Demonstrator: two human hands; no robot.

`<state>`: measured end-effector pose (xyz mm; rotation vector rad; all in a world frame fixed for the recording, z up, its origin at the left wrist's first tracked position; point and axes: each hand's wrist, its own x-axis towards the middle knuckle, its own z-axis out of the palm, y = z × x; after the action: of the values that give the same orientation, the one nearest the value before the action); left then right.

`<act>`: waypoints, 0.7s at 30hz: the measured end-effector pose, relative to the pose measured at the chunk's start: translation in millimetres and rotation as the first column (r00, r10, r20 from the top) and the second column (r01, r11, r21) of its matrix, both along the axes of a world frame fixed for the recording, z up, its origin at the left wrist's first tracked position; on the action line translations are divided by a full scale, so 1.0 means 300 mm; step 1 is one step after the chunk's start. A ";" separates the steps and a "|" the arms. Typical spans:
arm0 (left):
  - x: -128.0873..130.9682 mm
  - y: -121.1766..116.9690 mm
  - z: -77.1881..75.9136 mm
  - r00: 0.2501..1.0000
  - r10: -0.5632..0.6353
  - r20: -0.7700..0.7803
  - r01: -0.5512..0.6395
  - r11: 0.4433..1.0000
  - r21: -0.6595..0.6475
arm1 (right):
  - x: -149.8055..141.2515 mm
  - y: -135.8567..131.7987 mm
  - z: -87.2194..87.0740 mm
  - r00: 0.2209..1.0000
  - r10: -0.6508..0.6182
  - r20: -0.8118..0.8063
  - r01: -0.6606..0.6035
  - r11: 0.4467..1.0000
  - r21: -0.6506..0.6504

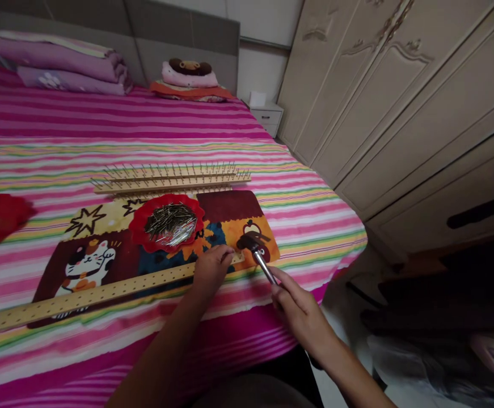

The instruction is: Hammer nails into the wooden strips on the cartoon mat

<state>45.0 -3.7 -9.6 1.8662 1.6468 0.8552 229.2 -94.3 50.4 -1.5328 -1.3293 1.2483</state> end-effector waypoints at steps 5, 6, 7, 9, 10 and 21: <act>0.010 -0.004 0.001 0.999 0.006 0.040 -0.005 1.000 -0.026 | 0.011 -0.079 -0.053 0.887 -0.404 -0.223 0.357 0.907 -0.224; 0.003 -0.003 0.005 0.999 0.011 0.053 -0.010 0.999 -0.030 | 0.013 -0.095 -0.081 0.841 -0.477 -0.255 0.402 0.867 -0.295; -0.009 -0.002 0.014 0.998 0.018 0.060 -0.017 0.999 -0.030 | 0.015 -0.109 -0.114 0.803 -0.522 -0.287 0.419 0.837 -0.351; -0.054 0.005 0.045 0.997 0.065 0.041 -0.065 0.998 0.004 | 0.018 -0.132 -0.183 0.753 -0.559 -0.347 0.412 0.812 -0.414; -0.085 0.010 0.067 0.995 0.102 0.003 -0.102 0.994 0.031 | 0.018 -0.141 -0.215 0.737 -0.565 -0.370 0.402 0.808 -0.431; -0.317 0.157 0.131 0.782 0.227 -0.580 -0.359 0.926 -0.121 | 0.029 -0.161 -0.334 0.690 -0.567 -0.450 0.375 0.812 -0.447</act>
<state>-50.0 43.3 29.6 1.8187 2.3314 0.1969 237.8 -142.7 -49.7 -1.4202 -0.3000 1.4504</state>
